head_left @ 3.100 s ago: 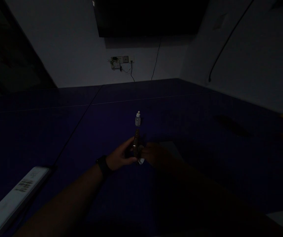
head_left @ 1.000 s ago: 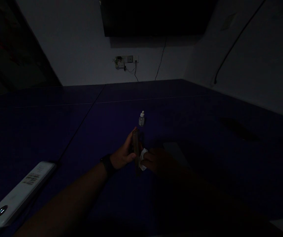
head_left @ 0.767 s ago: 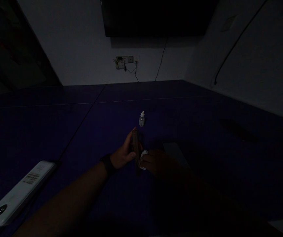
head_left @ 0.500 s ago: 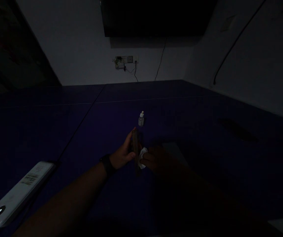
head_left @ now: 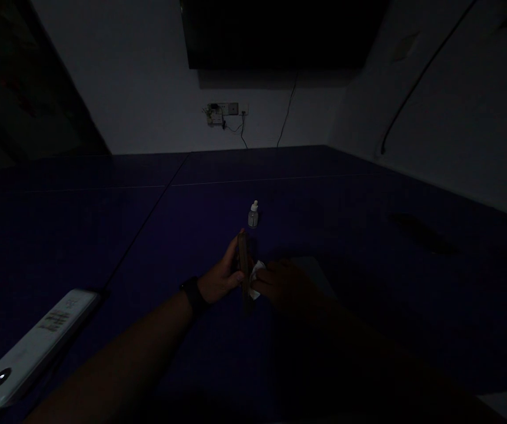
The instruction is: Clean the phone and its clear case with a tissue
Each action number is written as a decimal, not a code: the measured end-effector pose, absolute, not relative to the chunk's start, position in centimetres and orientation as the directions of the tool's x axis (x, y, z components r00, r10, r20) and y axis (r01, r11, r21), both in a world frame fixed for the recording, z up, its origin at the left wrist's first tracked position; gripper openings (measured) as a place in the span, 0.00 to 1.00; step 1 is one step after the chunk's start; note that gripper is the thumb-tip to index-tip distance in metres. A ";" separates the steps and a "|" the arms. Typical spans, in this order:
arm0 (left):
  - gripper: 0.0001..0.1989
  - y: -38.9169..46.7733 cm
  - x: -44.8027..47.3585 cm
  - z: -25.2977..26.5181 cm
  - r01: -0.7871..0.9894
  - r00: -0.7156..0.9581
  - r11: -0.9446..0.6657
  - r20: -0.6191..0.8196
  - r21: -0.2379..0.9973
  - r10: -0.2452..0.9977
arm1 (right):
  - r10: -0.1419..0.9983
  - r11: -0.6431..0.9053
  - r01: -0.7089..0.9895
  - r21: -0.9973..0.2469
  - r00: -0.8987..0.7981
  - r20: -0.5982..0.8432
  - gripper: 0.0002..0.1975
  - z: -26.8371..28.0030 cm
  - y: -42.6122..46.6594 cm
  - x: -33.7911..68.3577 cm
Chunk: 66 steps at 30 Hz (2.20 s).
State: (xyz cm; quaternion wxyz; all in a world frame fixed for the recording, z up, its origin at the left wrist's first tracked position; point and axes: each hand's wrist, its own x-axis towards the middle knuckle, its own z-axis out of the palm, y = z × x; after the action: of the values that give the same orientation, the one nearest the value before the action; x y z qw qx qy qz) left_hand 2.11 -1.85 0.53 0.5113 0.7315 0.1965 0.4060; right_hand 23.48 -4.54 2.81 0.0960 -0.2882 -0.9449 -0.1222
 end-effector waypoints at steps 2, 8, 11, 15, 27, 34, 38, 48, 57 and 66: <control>0.50 -1.8 2.0 0.6 -0.092 0.579 -0.427 0.397 0.900 0.712 | 0.538 0.783 0.592 0.192 -0.799 0.269 0.08 3.0 -4.3 23.5; 0.49 -1.9 2.1 0.5 -0.132 0.606 -0.380 0.378 0.916 0.700 | 0.496 0.835 0.526 0.157 -0.846 0.196 0.08 3.1 -4.9 23.2; 0.50 -1.9 2.1 0.5 -0.150 0.594 -0.384 0.394 0.911 0.701 | 0.497 0.831 0.529 0.171 -0.845 0.197 0.08 3.4 -5.0 23.3; 0.49 -2.0 2.1 0.7 -0.109 0.586 -0.409 0.391 0.906 0.710 | 0.560 0.773 0.609 0.176 -0.786 0.261 0.09 3.2 -4.8 23.3; 0.50 -2.0 2.1 0.5 -0.125 0.587 -0.370 0.369 0.921 0.720 | 0.556 0.763 0.618 0.190 -0.777 0.295 0.09 3.3 -4.6 23.5; 0.51 -2.0 2.2 0.4 -0.174 0.601 -0.316 0.354 0.933 0.716 | 0.516 0.829 0.541 0.145 -0.838 0.178 0.08 3.0 -4.9 23.5; 0.49 -2.0 2.1 0.6 -0.117 0.593 -0.364 0.359 0.924 0.720 | 0.530 0.797 0.577 0.178 -0.810 0.253 0.09 3.3 -4.6 23.6; 0.51 -2.0 2.1 0.6 -0.123 0.599 -0.310 0.320 0.943 0.734 | 0.504 0.844 0.526 0.102 -0.845 0.180 0.10 2.0 -4.3 23.8; 0.52 -2.1 2.2 0.6 -0.141 0.601 -0.275 0.303 0.951 0.740 | 0.520 0.852 0.523 0.007 -0.848 0.103 0.10 1.5 -4.1 23.6; 0.50 -1.9 2.0 0.7 -0.079 0.611 -0.333 0.310 0.939 0.728 | 0.508 0.792 0.590 0.156 -0.779 0.368 0.16 1.8 -2.7 24.4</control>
State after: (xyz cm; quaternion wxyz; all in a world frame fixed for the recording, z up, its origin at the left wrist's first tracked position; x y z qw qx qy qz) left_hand 2.02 -1.93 0.66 0.5319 0.7228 0.2245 0.3796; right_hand 24.45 -2.66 1.83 0.1552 -0.2938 -0.9339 -0.1324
